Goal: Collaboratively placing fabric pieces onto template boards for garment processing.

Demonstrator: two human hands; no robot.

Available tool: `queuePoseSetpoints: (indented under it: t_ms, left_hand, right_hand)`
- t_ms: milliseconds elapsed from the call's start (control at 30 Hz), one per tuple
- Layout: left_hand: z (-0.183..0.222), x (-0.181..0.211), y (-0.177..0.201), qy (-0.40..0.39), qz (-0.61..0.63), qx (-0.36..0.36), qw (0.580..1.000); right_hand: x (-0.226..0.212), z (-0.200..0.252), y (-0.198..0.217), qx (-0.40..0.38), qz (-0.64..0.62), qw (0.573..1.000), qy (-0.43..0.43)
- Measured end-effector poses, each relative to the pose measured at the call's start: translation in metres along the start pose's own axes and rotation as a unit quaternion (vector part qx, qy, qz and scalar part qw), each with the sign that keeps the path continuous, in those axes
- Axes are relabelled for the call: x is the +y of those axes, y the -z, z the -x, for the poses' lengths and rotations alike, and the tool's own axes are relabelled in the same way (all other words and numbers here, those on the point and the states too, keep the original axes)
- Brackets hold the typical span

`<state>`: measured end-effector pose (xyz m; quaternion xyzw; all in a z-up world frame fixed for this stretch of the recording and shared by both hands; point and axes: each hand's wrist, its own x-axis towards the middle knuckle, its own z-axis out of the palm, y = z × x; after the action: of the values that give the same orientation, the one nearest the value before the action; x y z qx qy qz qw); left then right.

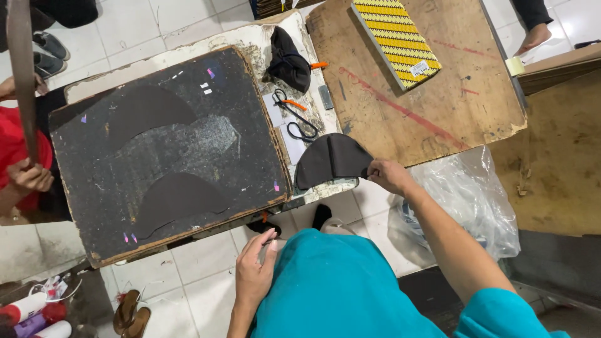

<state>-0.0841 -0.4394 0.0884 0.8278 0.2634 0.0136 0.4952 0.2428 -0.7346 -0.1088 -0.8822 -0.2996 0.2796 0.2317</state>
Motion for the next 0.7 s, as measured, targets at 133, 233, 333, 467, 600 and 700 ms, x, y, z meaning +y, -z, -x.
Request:
queuePoseSetpoints:
  t_ms: [133, 233, 333, 467, 600, 700]
  left_hand:
    - [0.004, -0.001, -0.003, 0.012, -0.003, -0.012, 1.000]
    - [0.005, 0.002, -0.004, 0.007, -0.011, -0.017, 1.000]
    - [0.006, 0.009, -0.003, 0.033, -0.002, -0.030, 0.999]
    - [0.006, 0.011, -0.004, 0.035, -0.013, -0.042, 0.998]
    - [0.002, 0.017, -0.003, 0.041, -0.010, -0.054, 0.998]
    - [0.000, 0.024, -0.002, 0.034, -0.013, -0.064, 0.997]
  right_hand:
    - [0.006, -0.002, -0.002, -0.013, -0.001, 0.999, -0.030]
    - [0.006, -0.002, 0.001, -0.022, -0.012, 0.999, -0.019]
    - [-0.005, 0.001, 0.008, -0.030, -0.013, 0.999, -0.027]
    - [0.000, 0.002, 0.002, 0.035, 0.003, 0.999, 0.003]
    - [-0.008, 0.000, 0.006, 0.110, 0.064, 0.992, 0.017]
    - [-0.006, -0.002, 0.014, 0.105, 0.083, 0.986, 0.097]
